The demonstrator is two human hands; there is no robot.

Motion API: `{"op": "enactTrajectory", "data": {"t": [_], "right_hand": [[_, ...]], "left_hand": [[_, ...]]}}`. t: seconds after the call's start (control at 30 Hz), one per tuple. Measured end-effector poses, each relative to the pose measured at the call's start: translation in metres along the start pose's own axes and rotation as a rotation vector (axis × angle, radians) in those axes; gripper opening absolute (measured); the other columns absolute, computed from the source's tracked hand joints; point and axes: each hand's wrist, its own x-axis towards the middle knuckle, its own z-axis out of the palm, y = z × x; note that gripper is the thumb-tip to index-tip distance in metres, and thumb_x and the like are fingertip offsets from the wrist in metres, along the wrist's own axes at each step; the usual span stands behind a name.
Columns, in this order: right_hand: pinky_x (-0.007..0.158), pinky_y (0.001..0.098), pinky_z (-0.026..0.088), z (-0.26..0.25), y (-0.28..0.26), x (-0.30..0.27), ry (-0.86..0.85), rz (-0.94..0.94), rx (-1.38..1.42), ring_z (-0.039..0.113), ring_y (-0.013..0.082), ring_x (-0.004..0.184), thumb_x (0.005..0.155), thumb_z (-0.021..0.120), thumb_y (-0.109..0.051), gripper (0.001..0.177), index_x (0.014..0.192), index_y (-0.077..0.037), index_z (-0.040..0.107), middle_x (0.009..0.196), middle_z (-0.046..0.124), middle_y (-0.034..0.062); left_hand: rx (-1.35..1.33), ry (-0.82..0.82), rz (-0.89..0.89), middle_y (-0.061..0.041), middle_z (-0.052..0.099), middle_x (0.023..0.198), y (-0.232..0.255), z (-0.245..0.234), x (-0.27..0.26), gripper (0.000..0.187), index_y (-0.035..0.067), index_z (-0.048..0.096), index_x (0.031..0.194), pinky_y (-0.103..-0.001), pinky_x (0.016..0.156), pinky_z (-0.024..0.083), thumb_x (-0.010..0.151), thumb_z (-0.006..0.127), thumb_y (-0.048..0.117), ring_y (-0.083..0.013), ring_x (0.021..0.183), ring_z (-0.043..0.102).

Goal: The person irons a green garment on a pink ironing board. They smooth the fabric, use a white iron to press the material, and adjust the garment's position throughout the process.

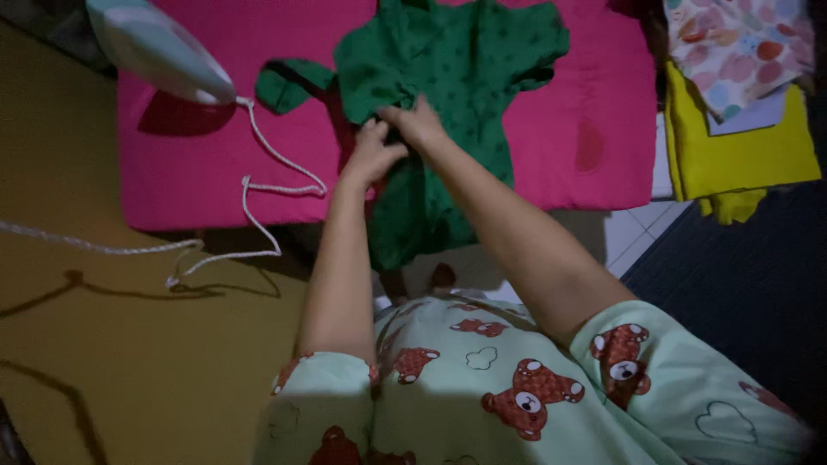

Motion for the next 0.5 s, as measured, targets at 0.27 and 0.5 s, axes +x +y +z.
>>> {"op": "enactTrajectory", "data": {"t": [0.27, 0.5], "right_hand": [[0.086, 0.0497, 0.052, -0.022, -0.073, -0.028, -0.31, 0.156, 0.104, 0.067, 0.0337, 0.106, 0.089, 0.064, -0.027, 0.042, 0.122, 0.0, 0.068, 0.122, 0.069, 0.0199], [0.101, 0.0458, 0.054, -0.068, -0.112, -0.023, -0.412, -0.036, 0.509, 0.067, 0.0323, 0.118, 0.092, 0.057, -0.036, 0.05, 0.128, -0.004, 0.067, 0.133, 0.068, 0.0167]], "left_hand": [[-0.848, 0.447, 0.042, -0.011, 0.06, 0.136, -0.074, 0.007, 0.042, 0.044, 0.008, 0.059, 0.136, -0.04, 0.11, 0.048, 0.093, 0.054, 0.019, -0.0266, 0.127, 0.057], [-0.168, 0.285, 0.163, -0.015, 0.066, 0.141, -0.054, -0.029, 0.039, 0.045, 0.006, 0.058, 0.149, -0.04, 0.116, 0.049, 0.108, 0.052, 0.023, -0.0329, 0.134, 0.062]]}}
